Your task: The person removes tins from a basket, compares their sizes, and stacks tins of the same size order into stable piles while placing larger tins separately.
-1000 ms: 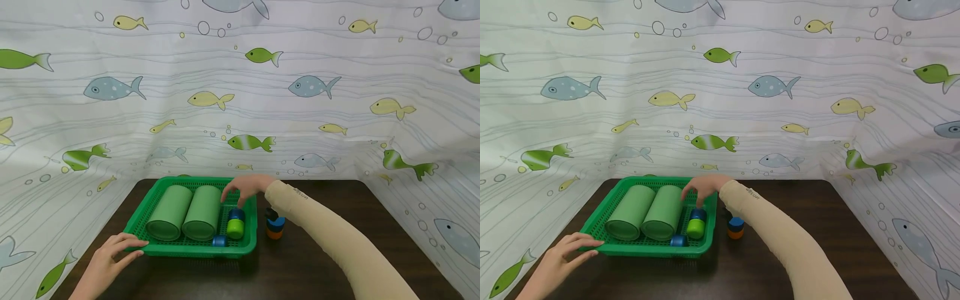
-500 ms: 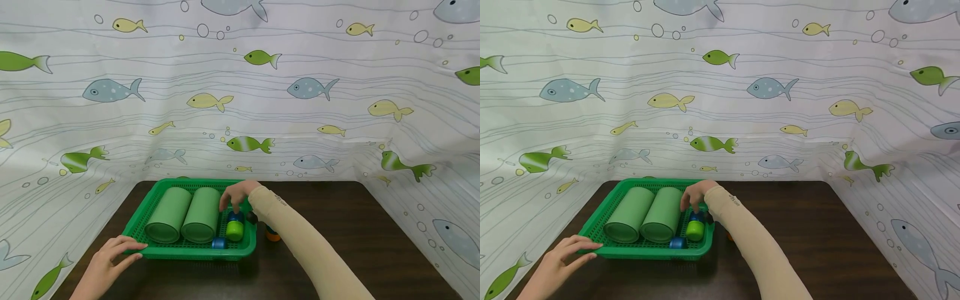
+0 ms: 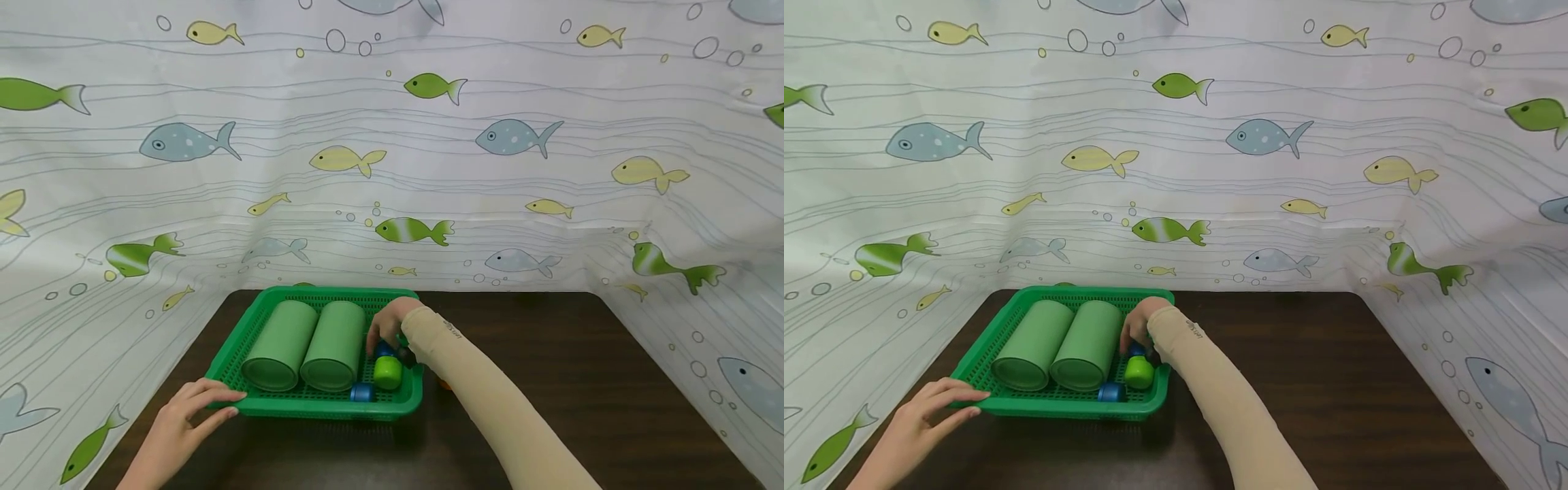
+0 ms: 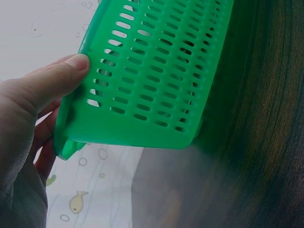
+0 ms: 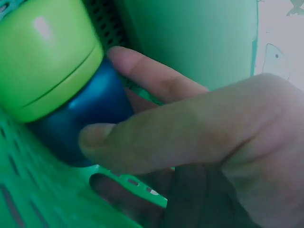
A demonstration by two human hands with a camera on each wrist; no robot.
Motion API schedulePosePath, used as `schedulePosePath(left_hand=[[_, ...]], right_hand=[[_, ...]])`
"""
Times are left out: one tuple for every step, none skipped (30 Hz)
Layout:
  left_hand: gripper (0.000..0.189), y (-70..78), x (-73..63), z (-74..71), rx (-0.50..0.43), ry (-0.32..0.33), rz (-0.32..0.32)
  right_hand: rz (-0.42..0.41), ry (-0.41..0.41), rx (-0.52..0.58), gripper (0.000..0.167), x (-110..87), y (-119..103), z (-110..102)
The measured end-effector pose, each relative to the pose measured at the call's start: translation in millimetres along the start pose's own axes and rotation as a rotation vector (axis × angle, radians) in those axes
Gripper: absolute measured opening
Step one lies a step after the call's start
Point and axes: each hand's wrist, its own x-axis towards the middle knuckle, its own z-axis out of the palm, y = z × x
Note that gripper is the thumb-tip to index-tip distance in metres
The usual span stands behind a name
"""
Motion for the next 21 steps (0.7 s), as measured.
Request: schedulePosePath(left_hand=[[0.052, 0.1, 0.1, 0.0, 0.002, 0.001, -0.001], [0.052, 0.2, 0.2, 0.0, -0.004, 0.001, -0.002], [0.052, 0.3, 0.3, 0.1, -0.010, 0.000, -0.002], [0.052, 0.4, 0.3, 0.3, -0.017, 0.000, -0.002], [0.052, 0.5, 0.5, 0.5, -0.025, -0.001, -0.001], [0.052, 0.5, 0.8, 0.8, -0.032, 0.000, 0.001], [0.052, 0.4, 0.9, 1.2, -0.037, -0.001, 0.002], [0.052, 0.3, 1.1, 1.6, -0.045, -0.003, 0.003], [0.052, 0.1, 1.3, 2.0, -0.046, -0.003, 0.005], [0.052, -0.1, 1.5, 2.3, -0.047, -0.001, 0.007], [0.052, -0.3, 1.6, 2.5, -0.047, 0.000, 0.010], [0.052, -0.4, 1.7, 2.6, -0.046, 0.001, 0.011], [0.053, -0.5, 1.7, 2.6, -0.046, 0.001, 0.012], [0.053, -0.5, 1.6, 2.6, -0.048, 0.000, 0.013], [0.053, -0.5, 1.5, 2.4, -0.048, 0.000, 0.012], [0.053, -0.4, 1.4, 2.2, -0.049, 0.000, 0.012], [0.052, -0.3, 1.5, 1.9, -0.049, 0.000, 0.011], [0.052, -0.2, 1.4, 1.6, -0.048, -0.001, 0.008], [0.052, 0.0, 1.4, 1.4, -0.047, -0.001, 0.008], [0.053, 0.1, 1.5, 1.2, -0.048, -0.001, 0.007], [0.053, 0.3, 1.5, 1.0, -0.047, 0.000, 0.005]], right_hand=[[0.014, 0.003, -0.006, 0.062, 0.7, 0.2, 0.9], [0.027, 0.007, -0.004, 0.061, 1.3, 0.4, 1.7], [0.031, 0.010, -0.008, 0.060, 2.0, 0.9, 2.4], [0.036, 0.013, -0.002, 0.059, 2.5, 1.5, 3.1], [0.040, 0.021, 0.003, 0.059, 2.9, 2.2, 3.6], [0.042, 0.027, 0.010, 0.059, 3.3, 3.1, 3.9], [0.045, 0.030, 0.026, 0.058, 3.7, 3.9, 4.3], [0.042, 0.029, 0.027, 0.058, 3.9, 4.6, 4.4], [0.035, 0.025, 0.030, 0.057, 4.3, 5.6, 4.2], [0.031, 0.022, 0.037, 0.056, 4.5, 6.4, 4.0], [0.017, 0.015, 0.034, 0.056, 4.7, 7.1, 3.5], [0.000, 0.005, 0.031, 0.055, 4.9, 7.7, 2.9], [-0.022, -0.006, 0.028, 0.055, 5.2, 8.4, 2.2], [-0.047, -0.015, 0.018, 0.054, 5.5, 8.8, 1.3], [-0.063, -0.022, 0.028, 0.054, 5.6, 9.4, 0.5], [-0.079, -0.026, 0.035, 0.053, 5.7, 9.8, -0.5], [-0.095, -0.032, 0.034, 0.053, 5.9, 10.3, -1.5], [-0.107, -0.035, 0.037, 0.053, 5.9, 10.7, -2.5], [-0.115, -0.040, 0.044, 0.052, 5.8, 11.0, -3.4], [-0.120, -0.043, 0.052, 0.052, 5.3, 11.2, -4.3], [-0.121, -0.044, 0.065, 0.052, 5.0, 11.5, -5.2]])
